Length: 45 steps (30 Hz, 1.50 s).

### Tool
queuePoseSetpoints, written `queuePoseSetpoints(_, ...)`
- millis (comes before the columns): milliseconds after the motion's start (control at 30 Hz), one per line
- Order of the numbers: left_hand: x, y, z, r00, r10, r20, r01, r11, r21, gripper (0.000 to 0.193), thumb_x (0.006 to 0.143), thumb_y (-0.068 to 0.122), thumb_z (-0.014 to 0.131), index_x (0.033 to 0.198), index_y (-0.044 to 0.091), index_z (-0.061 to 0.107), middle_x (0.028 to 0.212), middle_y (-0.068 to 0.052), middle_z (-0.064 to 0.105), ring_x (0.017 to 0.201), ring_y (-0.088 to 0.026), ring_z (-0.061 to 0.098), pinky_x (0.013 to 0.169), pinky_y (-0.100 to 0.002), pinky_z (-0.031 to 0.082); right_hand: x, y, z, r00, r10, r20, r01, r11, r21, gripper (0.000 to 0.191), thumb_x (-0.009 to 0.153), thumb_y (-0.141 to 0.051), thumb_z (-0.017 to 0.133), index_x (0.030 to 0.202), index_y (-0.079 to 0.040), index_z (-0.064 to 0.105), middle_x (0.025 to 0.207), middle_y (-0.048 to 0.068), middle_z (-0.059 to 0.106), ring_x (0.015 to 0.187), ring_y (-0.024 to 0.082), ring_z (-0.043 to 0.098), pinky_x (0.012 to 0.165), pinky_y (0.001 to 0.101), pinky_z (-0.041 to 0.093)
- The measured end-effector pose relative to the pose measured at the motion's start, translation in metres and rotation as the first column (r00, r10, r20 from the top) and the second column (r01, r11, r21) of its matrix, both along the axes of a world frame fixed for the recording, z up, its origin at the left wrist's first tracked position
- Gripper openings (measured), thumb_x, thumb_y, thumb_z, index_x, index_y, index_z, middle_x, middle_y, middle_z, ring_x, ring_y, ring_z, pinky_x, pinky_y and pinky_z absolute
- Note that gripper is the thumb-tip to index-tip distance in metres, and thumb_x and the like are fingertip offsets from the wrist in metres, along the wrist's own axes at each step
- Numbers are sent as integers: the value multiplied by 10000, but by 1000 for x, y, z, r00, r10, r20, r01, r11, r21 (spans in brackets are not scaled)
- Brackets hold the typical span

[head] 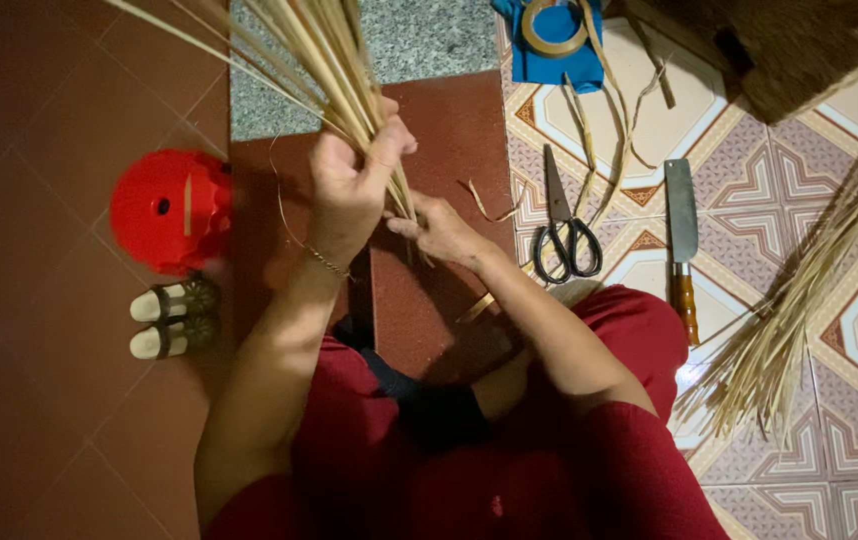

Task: The person sits on the floor and weaves dried plant fibers into a basket. They gather and align fibers, use scissors to trim excess, and tie the fibers together to form the basket structure.

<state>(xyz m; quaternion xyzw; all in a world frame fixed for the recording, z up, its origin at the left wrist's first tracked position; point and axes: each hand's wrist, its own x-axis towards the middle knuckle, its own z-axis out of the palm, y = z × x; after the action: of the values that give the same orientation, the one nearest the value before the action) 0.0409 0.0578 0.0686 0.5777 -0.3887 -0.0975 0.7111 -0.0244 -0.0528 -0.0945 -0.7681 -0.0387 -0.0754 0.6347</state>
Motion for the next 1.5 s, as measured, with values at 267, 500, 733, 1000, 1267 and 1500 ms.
queuePoseSetpoints(267, -3, 1, -18, 990, 137, 43, -139, 989, 48, 266, 1150, 207, 506, 1301, -8, 543, 931, -22, 652, 827, -100, 637, 760, -258, 552, 0, 16, -33, 997, -78, -15, 76, 991, -113, 401, 1059, -253, 550, 1413, -71, 503, 1245, 217, 670, 1202, 357, 634, 1020, 453, 503)
queuePoseSetpoints(500, -5, -11, -22, 942, 173, 288, -184, 983, 10, 320, 1182, 326, 471, 1322, 44, 529, 989, -38, 577, 761, -72, 504, 665, -249, 472, 6, 55, -36, 995, -73, 73, 86, 975, -203, 294, 1073, -118, 458, 1288, -156, 656, 1274, 165, 748, 1178, 287, 733, 1069, 412, 605)
queuePoseSetpoints(733, 28, 0, -36, 940, 174, 292, -237, 951, 198, 507, 1175, 449, 308, 1132, 97, 670, 684, 77, 425, 551, -44, 398, 441, -263, 346, -31, -8, -40, 998, -59, 6, 49, 775, -630, 673, 861, -440, 796, 1359, -41, 581, 1316, 244, 602, 1275, 436, 519, 1060, 536, 442)
queuePoseSetpoints(1000, 41, 8, -77, 966, -52, 254, -105, 816, 569, 376, 1091, 327, 486, 963, 58, 717, 646, 22, 592, 463, -81, 483, 377, -255, 373, -55, -85, -81, 900, -435, -5, 91, 200, -976, 382, 802, -128, 591, 1172, -136, 686, 1240, 139, 618, 1292, 413, 462, 1055, 626, 328)
queuePoseSetpoints(1267, 53, 11, -108, 999, -32, 7, 18, 707, 707, 444, 1064, 424, 458, 952, 99, 739, 674, 1, 578, 617, -122, 563, 577, -294, 475, -39, -90, -86, 868, -496, -7, 251, 451, -856, 245, 829, -114, 691, 1073, -100, 712, 1034, 155, 685, 1034, 362, 609, 909, 525, 494)
queuePoseSetpoints(1500, 49, -8, -136, 961, -106, -255, 263, 634, 728, 500, 1066, 450, 434, 1083, 34, 712, 730, -20, 554, 639, -119, 533, 560, -293, 478, -27, -75, -65, 913, -314, -259, 399, 816, 417, 96, 963, -26, 678, 1054, -39, 704, 804, 42, 710, 659, 74, 635, 529, 201, 457)
